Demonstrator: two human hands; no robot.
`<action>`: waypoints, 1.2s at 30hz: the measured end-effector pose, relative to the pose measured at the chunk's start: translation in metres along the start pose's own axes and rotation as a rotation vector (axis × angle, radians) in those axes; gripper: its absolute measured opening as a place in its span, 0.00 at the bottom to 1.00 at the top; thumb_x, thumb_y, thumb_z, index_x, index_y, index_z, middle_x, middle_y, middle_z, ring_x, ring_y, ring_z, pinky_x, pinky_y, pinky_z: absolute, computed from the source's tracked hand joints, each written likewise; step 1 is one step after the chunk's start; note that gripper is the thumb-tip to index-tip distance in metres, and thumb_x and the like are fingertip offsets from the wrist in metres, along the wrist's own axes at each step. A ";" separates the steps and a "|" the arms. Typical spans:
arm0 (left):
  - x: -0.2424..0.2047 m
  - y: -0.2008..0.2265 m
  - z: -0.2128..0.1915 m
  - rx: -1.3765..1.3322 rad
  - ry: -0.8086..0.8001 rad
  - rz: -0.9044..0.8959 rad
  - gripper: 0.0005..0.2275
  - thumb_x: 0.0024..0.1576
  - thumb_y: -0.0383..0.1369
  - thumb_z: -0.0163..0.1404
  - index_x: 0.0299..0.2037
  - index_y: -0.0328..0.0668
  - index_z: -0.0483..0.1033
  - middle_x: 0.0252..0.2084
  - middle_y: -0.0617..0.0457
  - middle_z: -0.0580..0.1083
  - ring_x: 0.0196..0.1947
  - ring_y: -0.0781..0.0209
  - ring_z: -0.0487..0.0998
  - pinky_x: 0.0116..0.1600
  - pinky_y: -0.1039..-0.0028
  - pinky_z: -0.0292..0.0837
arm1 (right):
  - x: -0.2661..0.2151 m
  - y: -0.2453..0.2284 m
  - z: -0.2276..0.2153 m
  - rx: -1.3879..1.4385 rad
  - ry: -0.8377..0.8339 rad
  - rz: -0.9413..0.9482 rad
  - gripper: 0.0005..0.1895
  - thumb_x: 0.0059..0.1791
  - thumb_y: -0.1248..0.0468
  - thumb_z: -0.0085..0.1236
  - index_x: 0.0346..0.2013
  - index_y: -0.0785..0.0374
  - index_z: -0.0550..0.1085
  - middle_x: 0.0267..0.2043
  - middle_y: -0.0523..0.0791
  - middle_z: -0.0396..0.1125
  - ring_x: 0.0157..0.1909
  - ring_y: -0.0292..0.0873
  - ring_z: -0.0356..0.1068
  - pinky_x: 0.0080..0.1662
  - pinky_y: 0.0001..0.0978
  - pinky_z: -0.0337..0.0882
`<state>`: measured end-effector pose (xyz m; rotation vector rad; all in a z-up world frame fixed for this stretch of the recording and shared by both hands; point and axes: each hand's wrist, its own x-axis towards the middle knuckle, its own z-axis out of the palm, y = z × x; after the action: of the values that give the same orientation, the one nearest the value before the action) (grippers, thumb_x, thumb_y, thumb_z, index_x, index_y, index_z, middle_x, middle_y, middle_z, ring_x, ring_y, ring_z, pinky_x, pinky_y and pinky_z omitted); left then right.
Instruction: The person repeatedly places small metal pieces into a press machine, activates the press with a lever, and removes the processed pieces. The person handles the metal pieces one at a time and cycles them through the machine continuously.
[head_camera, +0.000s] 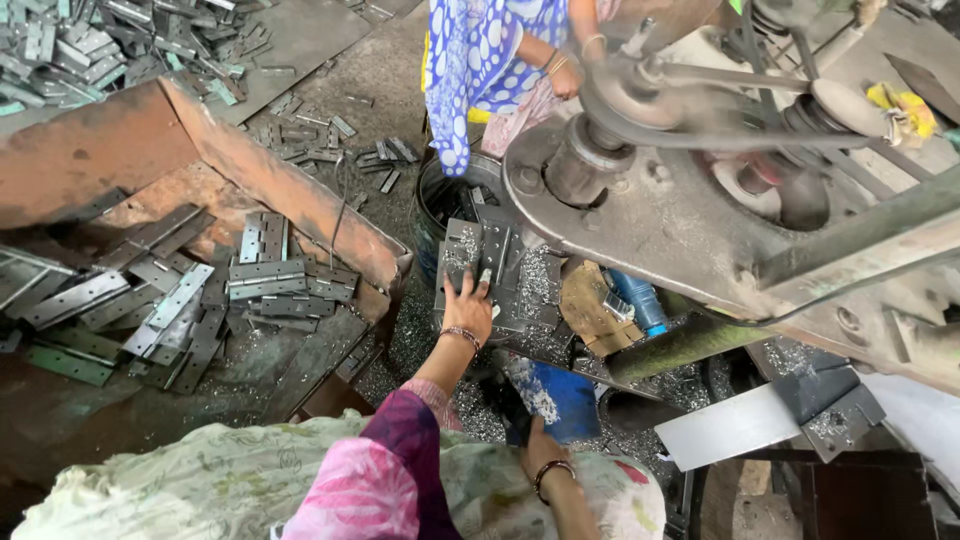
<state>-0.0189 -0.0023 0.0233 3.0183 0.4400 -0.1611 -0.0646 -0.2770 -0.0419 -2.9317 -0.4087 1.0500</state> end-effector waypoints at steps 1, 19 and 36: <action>0.003 -0.001 0.000 0.003 0.005 -0.008 0.18 0.65 0.39 0.36 0.59 0.49 0.76 0.75 0.55 0.56 0.78 0.41 0.39 0.72 0.29 0.34 | -0.004 0.001 -0.009 -0.012 0.011 -0.027 0.35 0.53 0.61 0.45 0.72 0.64 0.45 0.58 0.61 0.69 0.61 0.63 0.69 0.66 0.54 0.63; -0.003 -0.052 0.022 -0.238 0.401 -0.103 0.15 0.61 0.43 0.45 0.49 0.48 0.81 0.75 0.49 0.59 0.76 0.43 0.51 0.72 0.36 0.46 | 0.047 0.011 0.060 0.021 0.081 -0.039 0.32 0.51 0.55 0.55 0.65 0.60 0.55 0.56 0.60 0.71 0.56 0.64 0.73 0.56 0.54 0.72; -0.071 -0.264 0.209 -1.080 0.744 -1.556 0.27 0.47 0.36 0.65 0.54 0.31 0.70 0.60 0.27 0.66 0.59 0.32 0.69 0.63 0.56 0.67 | 0.021 0.037 -0.013 -0.045 0.303 -0.191 0.38 0.49 0.55 0.55 0.71 0.55 0.52 0.50 0.65 0.70 0.51 0.69 0.72 0.52 0.57 0.71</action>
<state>-0.1825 0.2091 -0.1940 1.0726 1.9201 0.8035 -0.0314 -0.3068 -0.0483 -2.9466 -0.6908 0.5710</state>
